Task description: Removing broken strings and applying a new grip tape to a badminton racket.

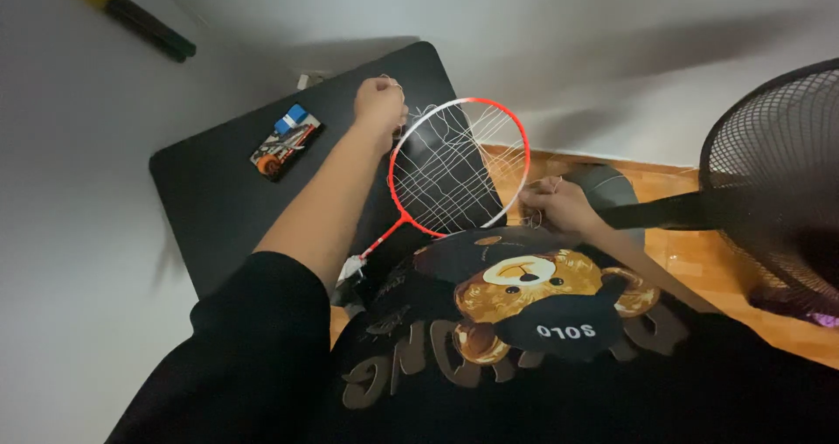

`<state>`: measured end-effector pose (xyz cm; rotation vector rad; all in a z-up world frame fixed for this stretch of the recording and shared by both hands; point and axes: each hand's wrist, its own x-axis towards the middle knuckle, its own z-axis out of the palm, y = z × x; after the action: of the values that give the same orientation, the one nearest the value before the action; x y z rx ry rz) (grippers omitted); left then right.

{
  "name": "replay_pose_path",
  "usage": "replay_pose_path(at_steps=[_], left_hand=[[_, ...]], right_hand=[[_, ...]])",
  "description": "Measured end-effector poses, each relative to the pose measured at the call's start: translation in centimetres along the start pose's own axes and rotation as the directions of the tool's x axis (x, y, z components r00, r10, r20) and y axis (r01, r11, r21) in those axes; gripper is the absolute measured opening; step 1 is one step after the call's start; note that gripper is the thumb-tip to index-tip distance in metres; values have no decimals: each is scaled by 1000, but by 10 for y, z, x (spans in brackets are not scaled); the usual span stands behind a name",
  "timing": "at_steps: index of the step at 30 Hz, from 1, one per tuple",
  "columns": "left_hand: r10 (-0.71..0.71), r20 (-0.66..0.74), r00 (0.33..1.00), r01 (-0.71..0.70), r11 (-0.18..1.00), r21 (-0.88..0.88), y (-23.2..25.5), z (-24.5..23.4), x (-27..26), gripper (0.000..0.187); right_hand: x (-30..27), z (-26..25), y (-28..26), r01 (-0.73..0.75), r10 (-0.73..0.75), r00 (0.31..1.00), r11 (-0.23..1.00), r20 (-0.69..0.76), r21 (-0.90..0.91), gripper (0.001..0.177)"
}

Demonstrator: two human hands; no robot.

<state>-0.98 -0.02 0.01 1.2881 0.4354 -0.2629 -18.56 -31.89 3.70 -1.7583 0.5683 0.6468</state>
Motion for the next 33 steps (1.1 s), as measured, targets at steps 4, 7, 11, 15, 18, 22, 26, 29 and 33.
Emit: replay_pose_path(at_steps=[4, 7, 11, 15, 18, 22, 26, 29, 33], left_hand=[[-11, -192, 981, 36, 991, 128, -2, 5, -19, 30], [478, -312, 821, -226, 775, 590, -15, -4, -31, 52], [649, 48, 759, -483, 513, 710, -24, -19, -69, 63], [335, 50, 941, -273, 665, 695, 6, -10, -106, 64], [159, -111, 981, -99, 902, 420, 19, -2, -111, 65], [127, -140, 982, -107, 983, 148, -30, -25, -57, 56], [-153, -80, 985, 147, 987, -68, -63, -29, -41, 43], [23, -112, 993, -10, 993, 120, -78, -20, -38, 49], [278, -141, 950, -153, 811, 565, -49, 1, -79, 52]], right_hand=[[12, 0, 10, 45, -34, 998, 983, 60, -180, 15], [32, -7, 31, 140, -221, 940, 944, 260, 297, 16], [33, -16, 31, 199, -198, 944, 980, 264, 25, 18], [28, -22, 27, 300, -316, 942, 640, 113, -707, 20], [36, -28, 39, 418, -407, 883, 448, 236, -790, 25], [60, -36, 60, 442, -458, 854, 385, 248, -810, 25], [72, -45, 96, 442, -495, 834, 337, 243, -831, 25], [80, -51, 119, 439, -528, 816, 305, 234, -845, 25], [94, -63, 141, 436, -570, 788, 248, 234, -865, 25]])
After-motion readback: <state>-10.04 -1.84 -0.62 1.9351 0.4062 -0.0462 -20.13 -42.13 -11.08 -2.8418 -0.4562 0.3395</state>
